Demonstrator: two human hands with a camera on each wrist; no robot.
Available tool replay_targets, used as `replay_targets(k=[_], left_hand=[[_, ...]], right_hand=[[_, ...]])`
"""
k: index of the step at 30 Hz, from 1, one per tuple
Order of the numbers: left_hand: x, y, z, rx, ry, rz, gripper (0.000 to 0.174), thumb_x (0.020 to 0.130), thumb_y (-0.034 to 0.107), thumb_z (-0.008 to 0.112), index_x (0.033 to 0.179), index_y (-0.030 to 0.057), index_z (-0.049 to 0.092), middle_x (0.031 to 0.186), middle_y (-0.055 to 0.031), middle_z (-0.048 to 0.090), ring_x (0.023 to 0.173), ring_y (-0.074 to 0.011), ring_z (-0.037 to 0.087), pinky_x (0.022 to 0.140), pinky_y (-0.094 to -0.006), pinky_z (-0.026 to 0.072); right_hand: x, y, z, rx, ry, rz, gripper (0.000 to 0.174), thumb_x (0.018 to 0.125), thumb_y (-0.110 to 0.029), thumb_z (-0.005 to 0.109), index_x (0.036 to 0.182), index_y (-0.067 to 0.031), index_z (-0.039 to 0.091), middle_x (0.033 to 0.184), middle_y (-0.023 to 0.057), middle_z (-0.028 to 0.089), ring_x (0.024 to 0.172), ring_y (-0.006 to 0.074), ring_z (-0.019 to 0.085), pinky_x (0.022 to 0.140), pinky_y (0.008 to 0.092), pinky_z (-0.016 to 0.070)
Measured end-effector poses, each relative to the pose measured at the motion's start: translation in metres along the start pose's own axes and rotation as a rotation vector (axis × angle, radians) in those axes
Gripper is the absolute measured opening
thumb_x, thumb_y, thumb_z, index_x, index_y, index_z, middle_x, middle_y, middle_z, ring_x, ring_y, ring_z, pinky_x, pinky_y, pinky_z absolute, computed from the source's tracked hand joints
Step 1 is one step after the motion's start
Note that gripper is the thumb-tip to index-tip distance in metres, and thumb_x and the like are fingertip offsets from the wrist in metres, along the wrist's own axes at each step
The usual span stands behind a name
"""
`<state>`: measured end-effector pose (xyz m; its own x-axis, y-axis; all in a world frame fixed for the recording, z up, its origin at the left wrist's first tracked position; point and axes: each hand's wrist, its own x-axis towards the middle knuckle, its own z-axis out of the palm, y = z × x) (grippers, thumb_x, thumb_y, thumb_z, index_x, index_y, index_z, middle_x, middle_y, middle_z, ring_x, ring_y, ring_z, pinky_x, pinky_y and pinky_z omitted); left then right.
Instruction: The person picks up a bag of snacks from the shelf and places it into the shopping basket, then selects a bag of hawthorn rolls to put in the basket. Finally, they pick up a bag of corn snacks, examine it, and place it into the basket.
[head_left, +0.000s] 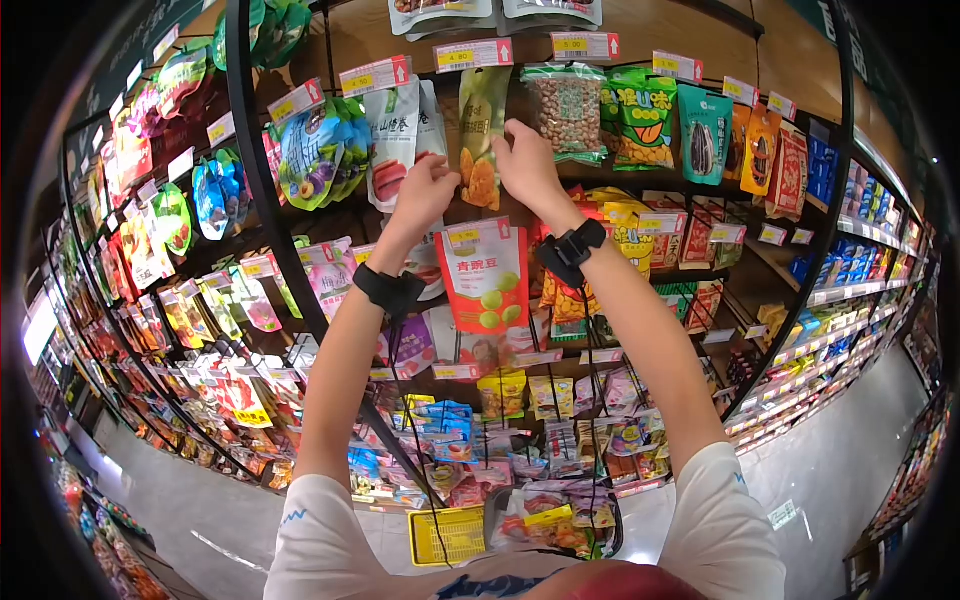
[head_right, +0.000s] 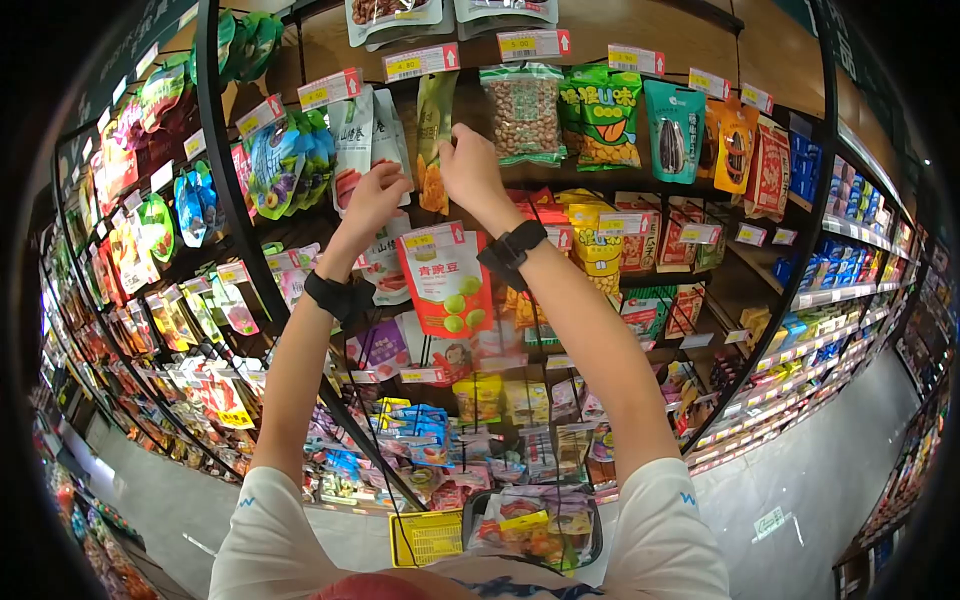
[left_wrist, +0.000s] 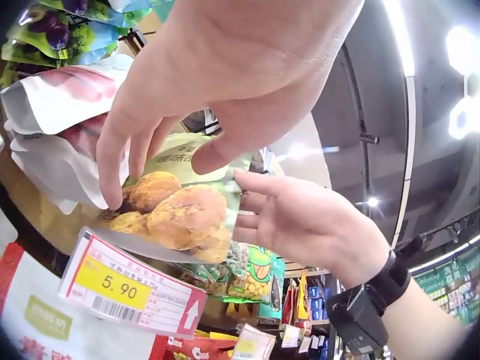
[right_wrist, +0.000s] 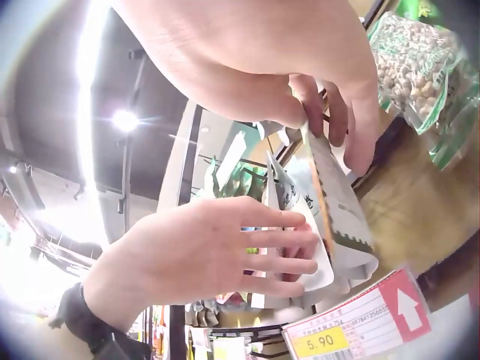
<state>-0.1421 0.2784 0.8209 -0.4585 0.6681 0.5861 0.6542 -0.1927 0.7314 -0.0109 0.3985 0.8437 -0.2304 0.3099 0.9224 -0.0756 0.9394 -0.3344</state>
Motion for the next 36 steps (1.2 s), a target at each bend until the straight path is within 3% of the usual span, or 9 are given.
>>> replay_targets(k=[5,9,15,18,22,26,29,33,36], left_hand=[[0.001,-0.014,-0.006,0.016,0.076,0.033,0.042,0.085,0.019,0.06,0.12,-0.0029,0.054,0.115,-0.0123,0.063,0.097,-0.0173,0.062,0.075,-0.0296,0.0516],[-0.004,-0.014,-0.007,0.25,0.465,0.285,0.027,0.079,0.016,0.064,0.098,-0.0036,0.065,0.087,-0.0114,0.07,0.076,-0.0175,0.066,0.074,-0.0273,0.0507],[-0.019,0.009,-0.016,0.207,0.408,0.281,0.021,0.081,0.007,0.057,0.096,-0.0065,0.064,0.088,-0.0135,0.07,0.079,-0.0203,0.069,0.073,-0.0298,0.0529],[-0.027,0.023,-0.019,-0.157,0.435,0.308,0.021,0.081,0.006,0.055,0.094,-0.0086,0.063,0.087,-0.0169,0.069,0.079,-0.0229,0.068,0.073,-0.0309,0.0527],[0.018,-0.045,-0.038,0.22,0.714,0.386,0.026,0.086,0.002,0.047,0.106,-0.0083,0.058,0.09,-0.0125,0.066,0.083,-0.0168,0.066,0.069,-0.0299,0.0525],[0.031,-0.046,-0.059,-0.531,0.224,-0.191,0.032,0.09,0.02,0.042,0.103,-0.0027,0.061,0.091,-0.0141,0.066,0.079,-0.0219,0.063,0.077,-0.0333,0.049],[0.055,-0.073,-0.07,-0.628,0.177,-0.248,0.043,0.096,0.032,0.032,0.101,0.0026,0.062,0.089,-0.01,0.066,0.075,-0.0189,0.062,0.072,-0.0309,0.0494],[0.054,-0.072,-0.077,-0.673,0.139,-0.272,0.036,0.097,0.033,0.033,0.1,0.0084,0.059,0.083,-0.0043,0.065,0.075,-0.0158,0.063,0.07,-0.0304,0.0526],[0.047,-0.072,-0.084,-0.588,0.182,-0.339,0.039,0.09,0.042,0.045,0.107,0.0096,0.06,0.091,-0.0064,0.064,0.077,-0.0194,0.06,0.069,-0.0362,0.0468]], right_hand=[[0.003,-0.004,-0.004,-0.029,0.013,0.049,0.021,0.088,-0.017,0.051,0.088,0.0044,0.052,0.084,0.0292,0.06,0.086,0.0484,0.056,0.076,0.0533,0.0433],[0.007,0.004,-0.017,-0.054,-0.04,0.093,0.022,0.088,-0.016,0.049,0.093,0.005,0.054,0.085,0.0292,0.06,0.087,0.0479,0.056,0.076,0.0521,0.0438],[0.008,0.034,-0.025,-0.023,-0.061,0.146,0.02,0.083,-0.019,0.059,0.083,0.0012,0.06,0.069,0.0184,0.063,0.073,0.0366,0.063,0.067,0.0427,0.0489],[0.006,0.04,-0.034,-0.081,-0.154,0.184,0.019,0.081,-0.019,0.061,0.083,0.0002,0.061,0.071,0.017,0.065,0.072,0.0345,0.064,0.068,0.0425,0.0495],[0.003,-0.004,-0.042,-0.108,0.011,-0.004,0.015,0.079,-0.015,0.063,0.083,-0.0005,0.062,0.072,0.0184,0.066,0.07,0.0324,0.065,0.064,0.0391,0.051],[0.011,-0.045,-0.018,0.18,-0.501,0.269,0.031,0.084,-0.022,0.062,0.101,0.0043,0.059,0.077,0.0132,0.067,0.069,0.0221,0.066,0.062,0.0341,0.0502],[0.018,-0.042,0.037,0.204,-0.594,0.225,0.032,0.083,-0.027,0.059,0.092,0.0033,0.065,0.078,0.0212,0.067,0.073,0.0335,0.067,0.066,0.0382,0.0521],[0.022,-0.033,0.097,0.137,-0.434,0.15,0.042,0.082,-0.034,0.059,0.096,0.0054,0.064,0.09,0.0268,0.066,0.087,0.0391,0.064,0.076,0.042,0.0508],[0.02,-0.029,0.11,0.134,-0.365,0.117,0.039,0.088,-0.028,0.059,0.107,0.0061,0.06,0.089,0.0168,0.069,0.075,0.0223,0.065,0.068,0.0321,0.0495]])
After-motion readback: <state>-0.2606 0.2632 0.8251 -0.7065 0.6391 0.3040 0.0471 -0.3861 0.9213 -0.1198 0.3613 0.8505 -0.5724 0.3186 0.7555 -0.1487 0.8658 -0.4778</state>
